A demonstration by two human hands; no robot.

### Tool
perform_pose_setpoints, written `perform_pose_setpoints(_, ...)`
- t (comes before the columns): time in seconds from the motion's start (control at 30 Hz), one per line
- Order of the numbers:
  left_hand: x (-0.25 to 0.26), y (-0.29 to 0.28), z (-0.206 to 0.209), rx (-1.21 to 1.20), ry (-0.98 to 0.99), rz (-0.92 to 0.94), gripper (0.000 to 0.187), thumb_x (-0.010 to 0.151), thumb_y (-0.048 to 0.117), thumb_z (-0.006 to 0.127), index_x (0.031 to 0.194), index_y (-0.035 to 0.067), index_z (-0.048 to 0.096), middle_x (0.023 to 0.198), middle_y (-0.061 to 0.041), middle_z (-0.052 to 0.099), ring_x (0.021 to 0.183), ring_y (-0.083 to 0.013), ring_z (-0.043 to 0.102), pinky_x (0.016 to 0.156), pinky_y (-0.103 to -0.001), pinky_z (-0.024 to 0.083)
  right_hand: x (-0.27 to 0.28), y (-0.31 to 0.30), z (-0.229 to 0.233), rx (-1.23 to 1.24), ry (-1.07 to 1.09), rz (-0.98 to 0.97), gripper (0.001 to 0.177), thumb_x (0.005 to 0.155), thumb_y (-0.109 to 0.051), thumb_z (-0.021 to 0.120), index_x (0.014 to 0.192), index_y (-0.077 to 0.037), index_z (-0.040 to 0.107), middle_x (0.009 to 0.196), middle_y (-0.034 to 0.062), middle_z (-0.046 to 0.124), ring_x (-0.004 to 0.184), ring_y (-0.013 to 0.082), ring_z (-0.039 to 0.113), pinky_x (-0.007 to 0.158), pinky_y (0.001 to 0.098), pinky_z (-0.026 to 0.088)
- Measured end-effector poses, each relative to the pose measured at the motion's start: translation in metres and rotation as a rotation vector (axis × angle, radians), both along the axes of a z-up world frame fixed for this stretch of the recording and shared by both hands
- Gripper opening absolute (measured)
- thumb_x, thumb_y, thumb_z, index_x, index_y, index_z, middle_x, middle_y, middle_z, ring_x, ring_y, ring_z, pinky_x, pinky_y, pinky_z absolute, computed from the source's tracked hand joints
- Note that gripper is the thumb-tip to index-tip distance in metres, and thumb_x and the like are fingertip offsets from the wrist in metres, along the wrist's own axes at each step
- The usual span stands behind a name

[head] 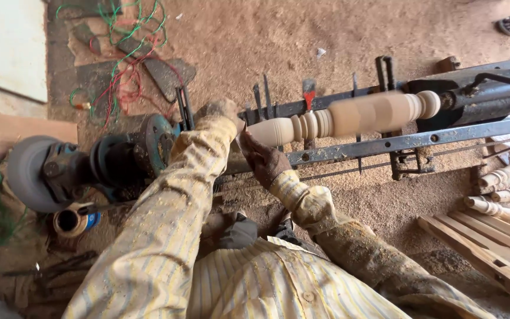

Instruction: The person uses a hand chisel against a spinning wooden furniture leg mounted on a lathe, shaping and smoothing the turned profile while the wood rotates. They steady the tool with both hands, work along the length of the leg, then stop the lathe and handle the finished turned piece.

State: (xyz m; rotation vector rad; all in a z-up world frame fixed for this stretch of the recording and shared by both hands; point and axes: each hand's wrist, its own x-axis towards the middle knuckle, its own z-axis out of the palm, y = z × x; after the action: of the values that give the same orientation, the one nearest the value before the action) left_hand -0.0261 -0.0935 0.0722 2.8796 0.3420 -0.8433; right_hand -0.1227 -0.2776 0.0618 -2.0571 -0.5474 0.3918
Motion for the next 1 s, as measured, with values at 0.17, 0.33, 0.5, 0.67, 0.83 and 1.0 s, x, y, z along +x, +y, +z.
perform_pose_setpoints(0.17,0.007,0.012,-0.054,-0.111,-0.053,-0.02,0.048,0.087,0.047,0.074,0.106,0.003,0.077,0.117,-0.018,0.074,0.109,-0.0325,0.07,0.094,-0.045,0.057,0.002,-0.007,0.013,-0.182,0.009,-0.026,0.048,0.103,-0.028,0.048,0.151,-0.027,0.046,0.111,0.0205,0.071,0.089,0.0404,0.071,0.077,0.0471,0.059)
perform_pose_setpoints(0.33,0.013,0.01,0.006,-0.315,0.022,0.099,0.048,0.073,0.052,0.08,0.098,0.012,0.076,0.11,-0.01,0.075,0.105,-0.0258,0.071,0.095,-0.044,0.053,-0.006,-0.013,-0.011,-0.449,0.076,-0.101,0.052,0.1,-0.033,0.053,0.152,-0.029,0.045,0.081,0.0241,0.072,0.067,0.0397,0.07,0.062,0.0486,0.057)
perform_pose_setpoints(0.5,0.051,0.013,0.005,-0.315,0.11,-0.032,0.093,0.053,0.068,0.084,0.125,0.009,0.073,0.131,-0.018,0.072,0.123,-0.034,0.068,0.106,-0.047,0.054,-0.015,-0.021,-0.052,-0.411,-0.216,-0.111,0.073,0.082,-0.015,0.064,0.151,-0.022,0.039,0.102,0.0186,0.073,0.063,0.0333,0.07,0.053,0.0447,0.055)
perform_pose_setpoints(0.67,0.126,0.024,-0.129,-0.585,0.088,-0.341,0.169,0.042,0.082,0.091,0.159,-0.001,0.001,0.164,-0.029,0.006,0.153,-0.0408,0.006,0.122,-0.05,0.015,-0.016,-0.012,-0.014,-0.426,-0.188,-0.17,0.098,0.076,-0.008,0.068,0.162,-0.023,0.024,0.111,0.0172,0.073,0.061,0.0311,0.069,0.051,0.0436,0.055)
perform_pose_setpoints(0.83,0.177,0.007,-0.164,-0.776,-0.027,-0.069,0.159,0.051,0.083,0.078,0.164,0.002,0.001,0.17,-0.025,0.008,0.159,-0.0375,0.008,0.127,-0.046,0.015,-0.019,-0.009,-0.006,-0.423,-0.234,-0.181,0.098,0.075,-0.001,0.066,0.16,-0.027,0.024,0.126,0.0152,0.072,0.057,0.0254,0.069,0.044,0.0381,0.055)
perform_pose_setpoints(1.0,0.197,-0.011,-0.178,-0.36,0.087,-0.119,0.087,0.098,0.034,0.055,0.162,0.007,0.003,0.173,-0.014,-0.008,0.159,-0.0245,-0.004,0.127,-0.04,0.004,-0.007,0.0,0.017,-0.619,0.052,-0.092,0.099,0.08,-0.009,0.067,0.161,-0.036,0.017,0.122,0.0115,0.073,0.062,0.0278,0.072,0.043,0.0407,0.055)
